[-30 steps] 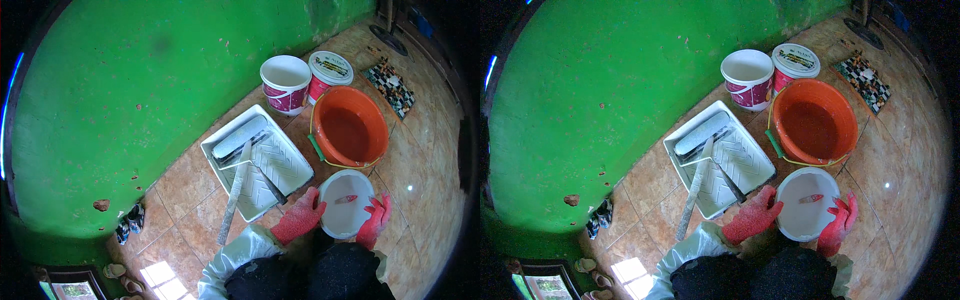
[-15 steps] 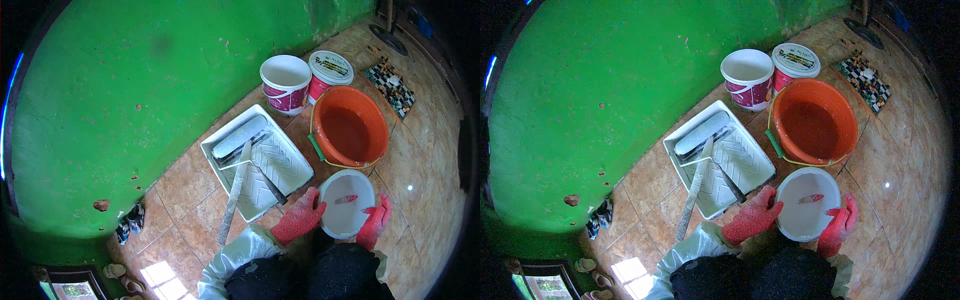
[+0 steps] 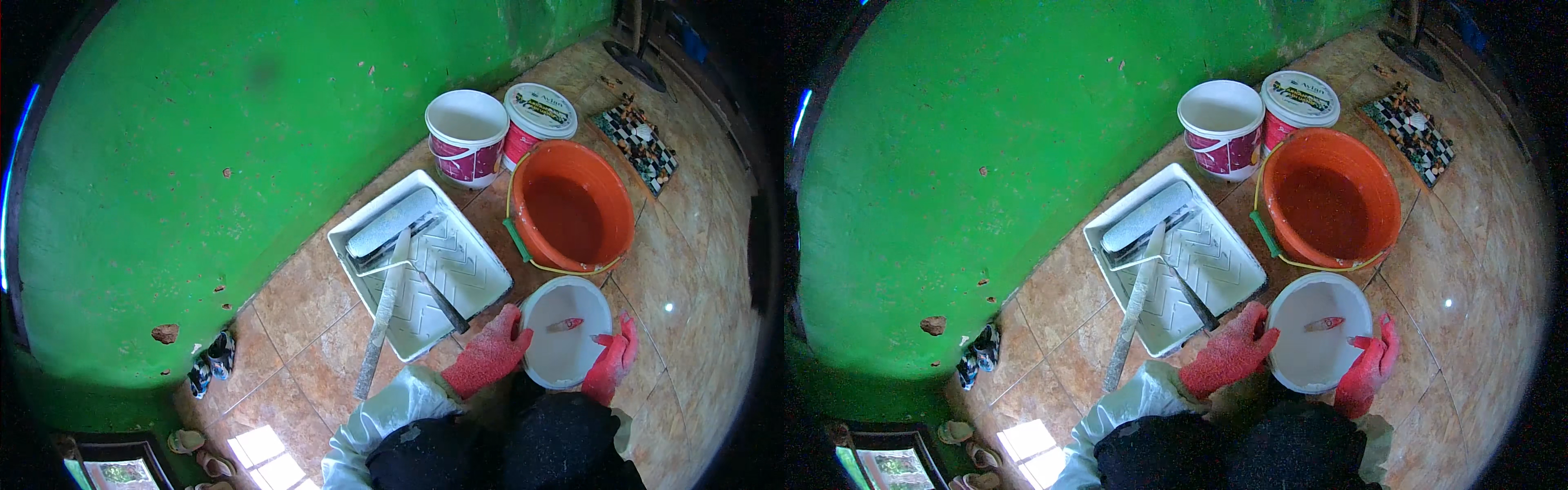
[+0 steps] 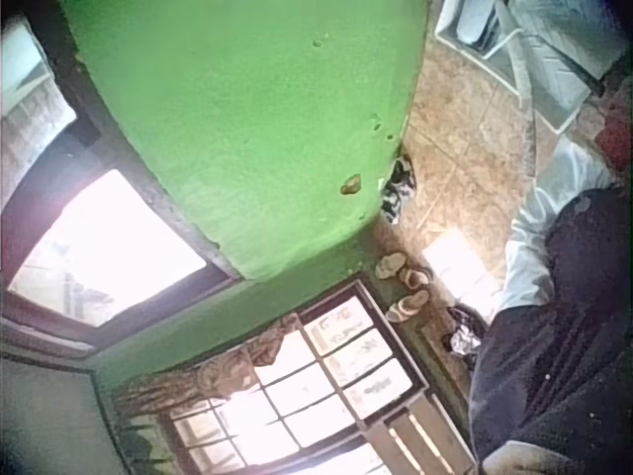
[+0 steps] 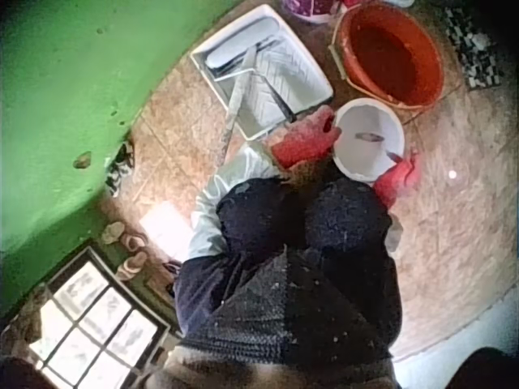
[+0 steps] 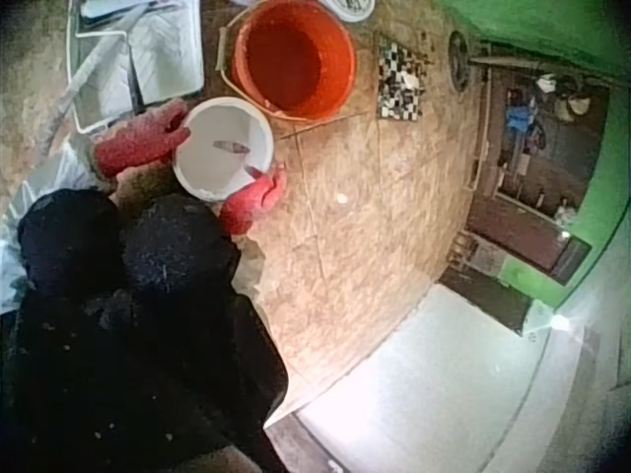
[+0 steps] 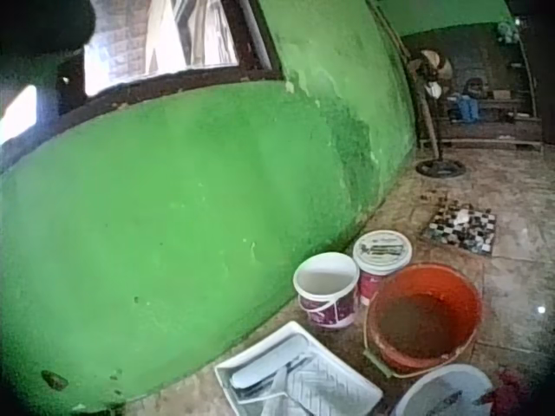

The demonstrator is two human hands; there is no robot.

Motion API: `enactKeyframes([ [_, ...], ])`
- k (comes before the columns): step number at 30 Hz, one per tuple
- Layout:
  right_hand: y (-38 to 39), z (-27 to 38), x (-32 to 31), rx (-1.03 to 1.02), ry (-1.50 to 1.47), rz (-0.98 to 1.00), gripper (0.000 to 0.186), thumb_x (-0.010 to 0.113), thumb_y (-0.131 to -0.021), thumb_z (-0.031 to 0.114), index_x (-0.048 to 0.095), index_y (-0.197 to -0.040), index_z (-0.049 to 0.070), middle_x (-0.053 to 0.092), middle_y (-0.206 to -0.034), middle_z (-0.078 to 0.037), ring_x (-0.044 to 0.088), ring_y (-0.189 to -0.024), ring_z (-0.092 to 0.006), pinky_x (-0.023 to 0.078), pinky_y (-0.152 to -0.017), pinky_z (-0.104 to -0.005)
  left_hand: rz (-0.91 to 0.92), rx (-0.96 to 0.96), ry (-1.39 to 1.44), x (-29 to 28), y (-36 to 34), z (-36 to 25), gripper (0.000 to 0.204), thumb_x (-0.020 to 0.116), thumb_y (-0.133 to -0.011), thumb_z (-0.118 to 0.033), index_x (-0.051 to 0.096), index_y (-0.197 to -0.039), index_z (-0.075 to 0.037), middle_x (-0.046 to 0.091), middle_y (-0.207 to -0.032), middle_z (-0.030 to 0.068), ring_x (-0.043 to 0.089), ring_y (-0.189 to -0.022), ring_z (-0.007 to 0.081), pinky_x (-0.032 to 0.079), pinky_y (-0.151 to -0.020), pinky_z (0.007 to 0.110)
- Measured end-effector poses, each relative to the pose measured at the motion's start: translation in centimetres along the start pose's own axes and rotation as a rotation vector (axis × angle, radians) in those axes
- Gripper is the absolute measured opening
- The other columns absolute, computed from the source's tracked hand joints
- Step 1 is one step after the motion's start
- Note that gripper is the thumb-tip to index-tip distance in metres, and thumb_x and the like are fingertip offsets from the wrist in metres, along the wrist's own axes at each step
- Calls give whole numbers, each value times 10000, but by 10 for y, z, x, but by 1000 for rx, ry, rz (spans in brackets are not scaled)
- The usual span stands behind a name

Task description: The person stirs white paint in a bucket using a scraper and then pours the paint into a roller tray, subsequently coating a paint roller in the tray.

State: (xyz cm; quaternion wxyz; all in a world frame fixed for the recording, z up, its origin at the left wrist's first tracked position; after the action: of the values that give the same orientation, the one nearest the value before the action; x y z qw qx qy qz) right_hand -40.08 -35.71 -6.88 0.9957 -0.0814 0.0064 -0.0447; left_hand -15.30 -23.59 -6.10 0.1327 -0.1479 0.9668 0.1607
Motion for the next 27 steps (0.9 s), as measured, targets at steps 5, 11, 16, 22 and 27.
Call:
enactKeyframes([
  [5,1,-4,1,63,39,-14,394,362,-876,83,407,-1259,2,454,-1297,-150,547,-738,-143,462,-743,-300,-16,-14,28,0,0,5,318,565,-860,-280,462,-1013,-20,569,-803,163,578,-736,243,462,-638,370],
  [11,2,-15,-2,103,-38,-22,384,360,-894,113,410,-1267,32,528,-1198,-127,543,-782,-155,433,-794,-330,6,7,24,4,-2,10,318,560,-868,-279,454,-1016,-19,567,-802,158,580,-742,232,464,-622,373],
  [16,1,-12,-5,87,-27,-50,393,361,-896,120,404,-1278,36,593,-1052,-114,538,-763,-148,434,-766,-303,14,-15,35,3,-2,4,314,574,-855,-271,469,-1011,-20,572,-801,149,570,-739,237,463,-644,368],
  [22,7,7,8,150,122,49,407,366,-882,103,397,-1280,23,509,-1206,-128,545,-780,-150,450,-713,-267,-15,-7,19,-3,0,4,300,588,-842,-264,491,-981,-16,573,-797,146,566,-739,242,459,-650,364],
  [27,5,17,12,108,33,-5,400,352,-876,81,387,-1265,-9,398,-1350,-132,566,-896,-178,464,-719,-275,-9,28,-27,1,-5,7,304,592,-840,-270,493,-967,-13,570,-779,135,556,-715,231,454,-639,358],
])
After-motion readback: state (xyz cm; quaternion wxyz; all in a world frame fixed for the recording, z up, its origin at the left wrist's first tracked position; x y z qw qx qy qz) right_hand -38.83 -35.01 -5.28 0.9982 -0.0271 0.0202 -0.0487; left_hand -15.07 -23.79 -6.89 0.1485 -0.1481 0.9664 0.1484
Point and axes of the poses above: each hand's wrist, its own y-axis away from the middle knuckle, its own x-axis out of the palm, z = x × y, the point moved 9 cm from there along -y, towards the middle knuckle
